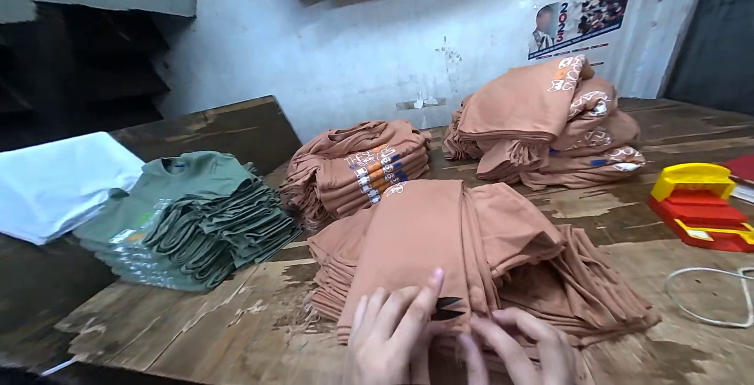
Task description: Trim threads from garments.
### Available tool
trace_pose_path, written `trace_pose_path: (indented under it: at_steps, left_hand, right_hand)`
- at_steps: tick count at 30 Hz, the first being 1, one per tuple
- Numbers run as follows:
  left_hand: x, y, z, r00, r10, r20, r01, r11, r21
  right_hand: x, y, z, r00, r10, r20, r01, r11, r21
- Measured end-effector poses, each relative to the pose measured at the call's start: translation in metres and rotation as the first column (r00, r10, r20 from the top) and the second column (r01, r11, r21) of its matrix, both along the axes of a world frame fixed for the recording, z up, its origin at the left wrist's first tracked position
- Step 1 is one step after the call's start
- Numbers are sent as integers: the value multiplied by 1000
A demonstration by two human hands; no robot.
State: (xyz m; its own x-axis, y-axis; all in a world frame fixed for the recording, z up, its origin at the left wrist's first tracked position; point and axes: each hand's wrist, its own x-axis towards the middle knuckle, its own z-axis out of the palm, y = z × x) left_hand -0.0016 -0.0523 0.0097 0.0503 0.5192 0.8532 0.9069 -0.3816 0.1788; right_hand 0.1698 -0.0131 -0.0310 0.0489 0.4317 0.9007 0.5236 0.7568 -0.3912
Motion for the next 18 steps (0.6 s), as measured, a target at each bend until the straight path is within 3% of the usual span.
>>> trace_pose_path:
  at_steps: [6, 14, 18]
  left_hand:
    - [-3, -6, 3, 998, -7, -63, 7, 1000, -6]
    - [-3, 5, -3, 990, -37, -137, 42, 999, 31]
    - [-4, 1, -4, 996, 1, -90, 4, 998, 58]
  right_hand:
    - [-6, -3, 2, 934, 218, -283, -262, 956, -128]
    - [-14, 0, -8, 971, 164, -171, -170, 985, -22]
    - [-12, 1, -1, 927, 237, -290, -273, 958, -88]
